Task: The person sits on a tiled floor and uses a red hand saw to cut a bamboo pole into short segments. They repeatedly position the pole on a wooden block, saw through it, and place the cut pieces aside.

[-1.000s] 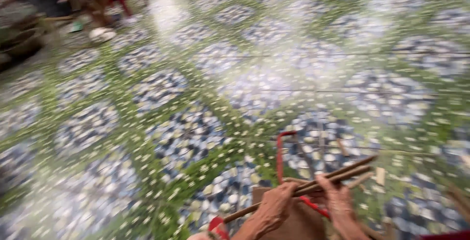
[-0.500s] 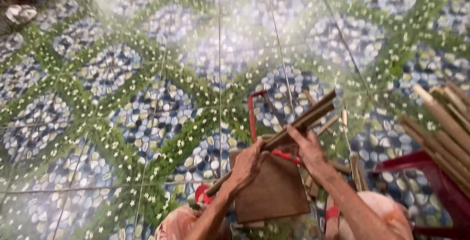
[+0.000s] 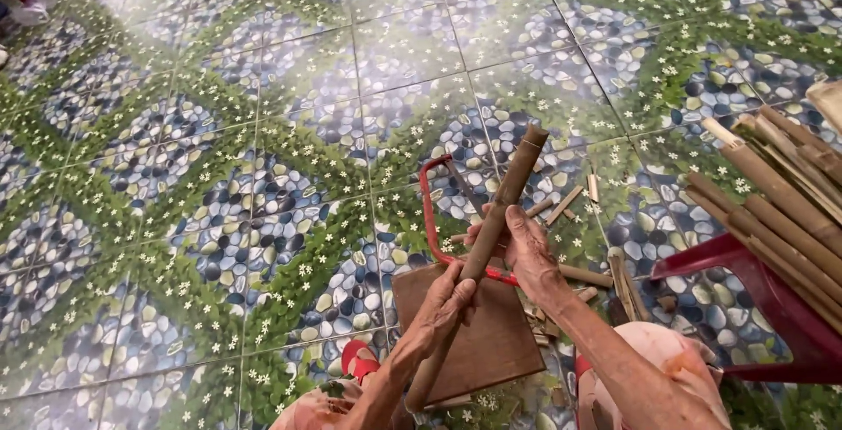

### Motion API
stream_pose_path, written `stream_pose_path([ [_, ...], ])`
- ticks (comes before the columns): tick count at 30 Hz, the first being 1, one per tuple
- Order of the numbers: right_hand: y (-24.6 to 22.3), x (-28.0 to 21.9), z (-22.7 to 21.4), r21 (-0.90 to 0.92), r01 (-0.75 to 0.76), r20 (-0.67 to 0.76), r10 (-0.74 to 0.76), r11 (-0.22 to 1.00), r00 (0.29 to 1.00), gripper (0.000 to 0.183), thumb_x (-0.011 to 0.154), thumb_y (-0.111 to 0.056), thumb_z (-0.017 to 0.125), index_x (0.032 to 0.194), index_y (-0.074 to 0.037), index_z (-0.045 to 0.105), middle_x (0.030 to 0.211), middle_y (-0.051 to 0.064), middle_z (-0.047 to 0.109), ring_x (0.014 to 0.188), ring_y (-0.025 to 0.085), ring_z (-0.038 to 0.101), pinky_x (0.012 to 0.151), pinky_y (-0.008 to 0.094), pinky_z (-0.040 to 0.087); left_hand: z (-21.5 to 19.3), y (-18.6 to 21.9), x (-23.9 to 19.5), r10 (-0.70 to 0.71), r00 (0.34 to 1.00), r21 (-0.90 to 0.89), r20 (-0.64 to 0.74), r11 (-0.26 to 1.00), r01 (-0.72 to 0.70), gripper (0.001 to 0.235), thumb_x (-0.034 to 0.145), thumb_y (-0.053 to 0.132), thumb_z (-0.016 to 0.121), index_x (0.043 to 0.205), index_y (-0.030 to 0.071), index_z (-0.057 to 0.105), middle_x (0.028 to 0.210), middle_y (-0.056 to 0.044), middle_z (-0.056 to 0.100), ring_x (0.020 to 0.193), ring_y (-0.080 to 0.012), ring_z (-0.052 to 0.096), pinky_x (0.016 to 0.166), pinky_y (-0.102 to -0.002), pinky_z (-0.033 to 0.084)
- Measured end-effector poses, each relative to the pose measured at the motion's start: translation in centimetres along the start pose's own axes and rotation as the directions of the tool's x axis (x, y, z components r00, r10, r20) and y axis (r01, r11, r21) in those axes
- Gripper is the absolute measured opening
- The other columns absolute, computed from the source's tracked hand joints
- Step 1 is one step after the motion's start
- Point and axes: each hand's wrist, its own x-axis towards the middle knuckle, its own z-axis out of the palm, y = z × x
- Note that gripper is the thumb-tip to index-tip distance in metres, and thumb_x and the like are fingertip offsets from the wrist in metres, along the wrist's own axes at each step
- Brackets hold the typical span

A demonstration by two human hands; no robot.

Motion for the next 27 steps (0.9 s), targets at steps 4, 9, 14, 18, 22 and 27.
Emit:
stream_pose_path([
  [4, -0.6, -0.6, 1.1, -0.111, 0.059, -0.049, -0.064, 0.992, 0.997, 0.055, 0.101, -0.04, 0.05, 0.132, 0.005, 0.055, 0.098, 0.025, 0.072, 0.089, 0.039, 0.074, 0.078, 0.055, 0.068, 0.6, 0.0, 0.0, 0.017, 0.999, 0.01, -0.03, 1.0, -0.017, 0.023, 0.107, 0.034, 0.049, 0.097, 0.013, 0.051, 0.067, -0.001, 0.055, 0.053, -0.0101, 0.05, 0.055, -0.027, 0.044],
  [9, -1.2, -0.7, 2.3, -0.156, -0.017, -0.081, 0.005, 0.988, 0.997, 0.048, 0.099, -0.035, 0.055, 0.134, -0.002, 0.052, 0.095, 0.022, 0.073, 0.088, 0.037, 0.076, 0.074, 0.05, 0.068, 0.6, -1.4, 0.3, 0.079, 0.994, 0.11, -0.071, 0.991, -0.071, 0.028, 0.107, 0.038, 0.046, 0.111, 0.011, 0.053, 0.074, 0.0, 0.056, 0.054, -0.0109, 0.051, 0.057, -0.03, 0.044],
  [14, -0.2, -0.3, 1.3, -0.137, -0.004, -0.123, -0.013, 0.991, 0.992, 0.038, 0.1, -0.028, 0.058, 0.129, -0.004, 0.057, 0.093, 0.02, 0.073, 0.086, 0.036, 0.076, 0.075, 0.05, 0.068, 0.9, -2.1, 0.2, 0.057, 0.974, 0.454, -0.218, 0.89, 0.05, 0.03, 0.105, 0.04, 0.042, 0.122, 0.018, 0.051, 0.086, -0.005, 0.065, 0.066, -0.0222, 0.059, 0.062, -0.039, 0.046],
  [18, -0.2, 0.0, 1.0, -0.135, 0.086, -0.109, -0.101, 0.987, 0.989, 0.053, 0.1, -0.036, 0.055, 0.141, -0.003, 0.049, 0.104, 0.018, 0.073, 0.088, 0.041, 0.077, 0.079, 0.05, 0.068, -0.2, -3.5, 0.6, 0.291, 0.934, 0.834, -0.207, 0.552, 0.013, 0.015, 0.108, 0.015, 0.049, 0.123, 0.015, 0.051, 0.096, -0.005, 0.066, 0.07, -0.0178, 0.063, 0.061, -0.035, 0.06],
  [22, -0.1, 0.1, 0.4, -0.237, 0.081, -0.111, -0.109, 0.968, 0.988, 0.052, 0.105, -0.044, 0.05, 0.143, -0.007, 0.049, 0.114, 0.023, 0.074, 0.098, 0.034, 0.076, 0.079, 0.043, 0.065, -2.1, -4.9, 0.8, 0.35, 0.916, 0.936, -0.197, 0.346, 0.069, 0.034, 0.104, 0.029, 0.05, 0.136, 0.016, 0.048, 0.102, -0.008, 0.063, 0.09, -0.0306, 0.07, 0.081, -0.041, 0.058],
  [27, -0.6, -0.3, 0.7, -0.211, 0.089, -0.066, -0.105, 0.973, 0.992, 0.051, 0.105, -0.043, 0.048, 0.141, -0.007, 0.052, 0.113, 0.023, 0.074, 0.1, 0.035, 0.076, 0.08, 0.046, 0.066, -2.3, -4.5, 0.8, 0.425, 0.896, 0.971, -0.126, 0.239, 0.024, 0.034, 0.102, 0.029, 0.054, 0.133, 0.015, 0.048, 0.1, -0.007, 0.06, 0.09, -0.029, 0.068, 0.079, -0.039, 0.056],
])
